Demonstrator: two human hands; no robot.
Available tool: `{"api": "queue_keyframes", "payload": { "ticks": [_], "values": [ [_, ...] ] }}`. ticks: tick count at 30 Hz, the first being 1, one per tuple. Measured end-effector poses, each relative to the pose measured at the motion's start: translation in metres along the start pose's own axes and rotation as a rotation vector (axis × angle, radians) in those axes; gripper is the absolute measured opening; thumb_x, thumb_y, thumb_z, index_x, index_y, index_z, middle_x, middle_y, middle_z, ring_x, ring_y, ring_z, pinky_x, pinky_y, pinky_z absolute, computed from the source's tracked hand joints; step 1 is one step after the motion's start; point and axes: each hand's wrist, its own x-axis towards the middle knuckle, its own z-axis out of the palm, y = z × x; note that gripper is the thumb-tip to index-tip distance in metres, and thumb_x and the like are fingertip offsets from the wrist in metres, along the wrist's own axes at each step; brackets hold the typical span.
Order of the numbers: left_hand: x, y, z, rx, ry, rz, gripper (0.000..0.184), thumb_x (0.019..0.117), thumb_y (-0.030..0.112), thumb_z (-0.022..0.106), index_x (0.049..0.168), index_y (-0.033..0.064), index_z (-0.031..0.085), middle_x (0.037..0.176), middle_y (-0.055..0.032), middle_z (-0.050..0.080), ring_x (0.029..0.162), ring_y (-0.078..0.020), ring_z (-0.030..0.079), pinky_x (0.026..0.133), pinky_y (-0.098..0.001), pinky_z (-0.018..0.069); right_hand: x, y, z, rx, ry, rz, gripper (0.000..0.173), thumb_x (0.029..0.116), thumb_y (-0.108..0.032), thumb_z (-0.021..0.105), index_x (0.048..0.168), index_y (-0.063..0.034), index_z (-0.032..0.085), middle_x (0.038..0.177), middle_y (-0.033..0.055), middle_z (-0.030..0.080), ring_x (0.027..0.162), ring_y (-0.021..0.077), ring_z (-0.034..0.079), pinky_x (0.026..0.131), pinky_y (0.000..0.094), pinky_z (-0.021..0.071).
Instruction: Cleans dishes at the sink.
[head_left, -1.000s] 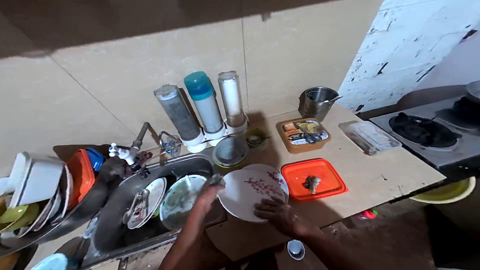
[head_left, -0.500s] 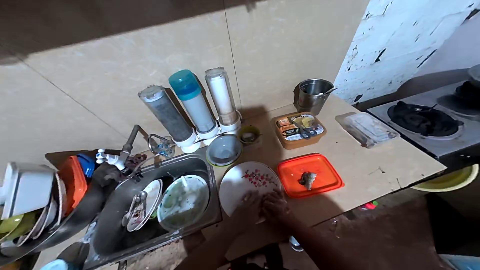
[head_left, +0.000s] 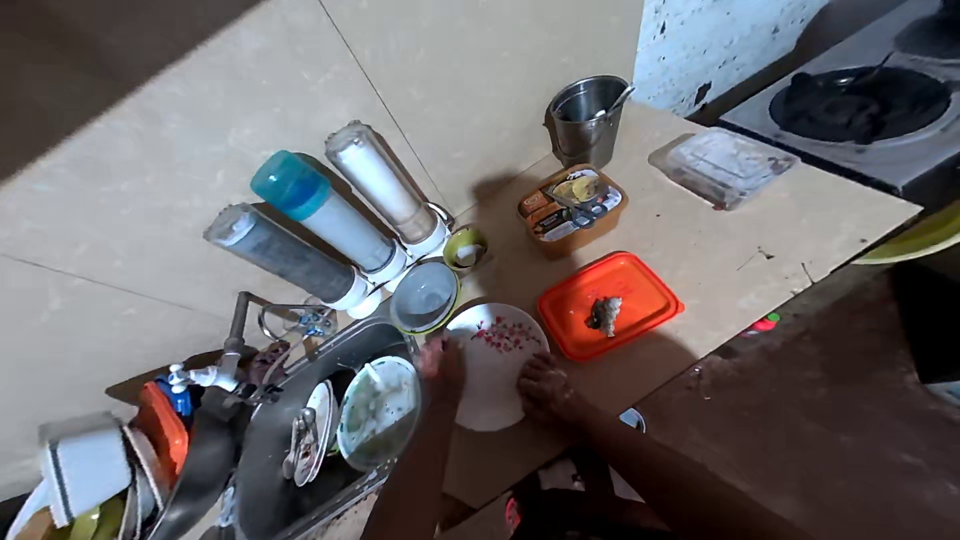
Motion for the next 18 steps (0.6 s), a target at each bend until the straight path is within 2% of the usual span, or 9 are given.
{"api": "queue_keyframes", "payload": {
  "ticks": [2, 4, 6, 8, 10, 12, 15, 16, 18],
  "values": [
    [-0.007, 0.02, -0.006, 0.015, -0.083, -0.041, 0.03, 0.1026, 0.018, 0.057, 0.118, -0.0027, 0.073, 0.124, -0.0283, 0.067, 0.12, -0.0459, 0.062, 0.105, -0.0567, 0.0472, 0.0, 0.0, 0.0, -0.011, 0.004, 0.003, 0.015, 0.0874, -0.017, 0.067, 0.091, -0.0041, 0.073, 0.099, 0.014, 0.073, 0.106, 0.0346, 0.068, 0.109, 0.0576, 0.0412],
    [-0.029, 0.039, -0.002, -0.135, -0.083, 0.098, 0.025, 0.0983, 0.012, 0.062, 0.113, -0.0041, 0.075, 0.113, -0.0275, 0.071, 0.11, -0.044, 0.068, 0.098, -0.0531, 0.0538, 0.001, -0.001, 0.001, -0.002, 0.023, -0.009, 0.014, 0.0866, -0.016, 0.068, 0.091, -0.0037, 0.073, 0.098, 0.0145, 0.073, 0.103, 0.0352, 0.069, 0.106, 0.0595, 0.0424],
    [-0.033, 0.034, -0.001, -0.189, -0.039, 0.205, 0.021, 0.0942, 0.008, 0.066, 0.108, -0.0028, 0.077, 0.105, -0.0251, 0.073, 0.103, -0.0425, 0.07, 0.092, -0.0531, 0.0566, 0.002, -0.003, -0.001, 0.012, 0.015, -0.006, 0.015, 0.0867, -0.015, 0.067, 0.092, -0.0029, 0.074, 0.099, 0.0156, 0.073, 0.103, 0.0363, 0.069, 0.106, 0.0605, 0.0421],
    [-0.02, 0.012, -0.008, -0.071, -0.067, 0.15, 0.025, 0.0985, 0.011, 0.062, 0.114, -0.0024, 0.076, 0.112, -0.0255, 0.072, 0.109, -0.0439, 0.069, 0.097, -0.0564, 0.0531, 0.001, -0.004, -0.004, 0.017, -0.024, 0.008, 0.015, 0.0871, -0.015, 0.067, 0.092, -0.0027, 0.073, 0.1, 0.0158, 0.073, 0.105, 0.0369, 0.068, 0.108, 0.0601, 0.0408],
    [-0.01, -0.003, -0.005, 0.038, -0.01, 0.095, 0.026, 0.0995, 0.015, 0.06, 0.112, -0.0009, 0.076, 0.11, -0.025, 0.073, 0.107, -0.0441, 0.07, 0.095, -0.0586, 0.0541, 0.002, -0.004, -0.005, 0.015, -0.052, 0.019, 0.015, 0.0879, -0.015, 0.067, 0.093, -0.003, 0.074, 0.102, 0.0157, 0.073, 0.108, 0.0369, 0.067, 0.109, 0.0596, 0.0395],
    [-0.02, 0.023, -0.01, -0.003, -0.099, 0.026, 0.029, 0.1017, 0.012, 0.056, 0.119, -0.0043, 0.073, 0.117, -0.0288, 0.07, 0.114, -0.0461, 0.066, 0.102, -0.057, 0.0501, 0.002, -0.004, -0.004, 0.0, -0.039, 0.015, 0.015, 0.0876, -0.015, 0.067, 0.092, -0.003, 0.074, 0.1, 0.0159, 0.073, 0.106, 0.0371, 0.068, 0.107, 0.0604, 0.0413],
    [-0.045, 0.037, -0.002, -0.134, 0.012, 0.195, 0.021, 0.0955, 0.01, 0.065, 0.107, -0.0017, 0.078, 0.104, -0.0231, 0.075, 0.101, -0.0416, 0.072, 0.09, -0.0531, 0.0578, 0.004, -0.005, -0.006, -0.002, -0.037, 0.008, 0.015, 0.0889, -0.016, 0.064, 0.091, -0.0039, 0.074, 0.098, 0.0147, 0.073, 0.103, 0.0357, 0.069, 0.107, 0.0598, 0.0408],
    [-0.043, 0.031, -0.003, -0.142, 0.013, 0.222, 0.021, 0.0962, 0.011, 0.065, 0.108, -0.0006, 0.078, 0.104, -0.0222, 0.075, 0.101, -0.0411, 0.072, 0.09, -0.0531, 0.0579, 0.004, -0.005, -0.006, -0.004, -0.033, 0.003, 0.015, 0.0889, -0.015, 0.064, 0.091, -0.0036, 0.073, 0.097, 0.0149, 0.073, 0.102, 0.0358, 0.069, 0.107, 0.0599, 0.041],
    [-0.026, 0.012, -0.012, -0.082, -0.066, 0.149, 0.027, 0.1011, 0.013, 0.058, 0.116, -0.0018, 0.075, 0.115, -0.025, 0.072, 0.112, -0.0437, 0.068, 0.1, -0.0557, 0.0524, 0.003, -0.005, -0.004, -0.015, -0.019, -0.009, 0.016, 0.0883, -0.015, 0.064, 0.091, -0.0027, 0.074, 0.096, 0.0156, 0.073, 0.1, 0.0365, 0.069, 0.105, 0.0603, 0.0422]
  ]
}}
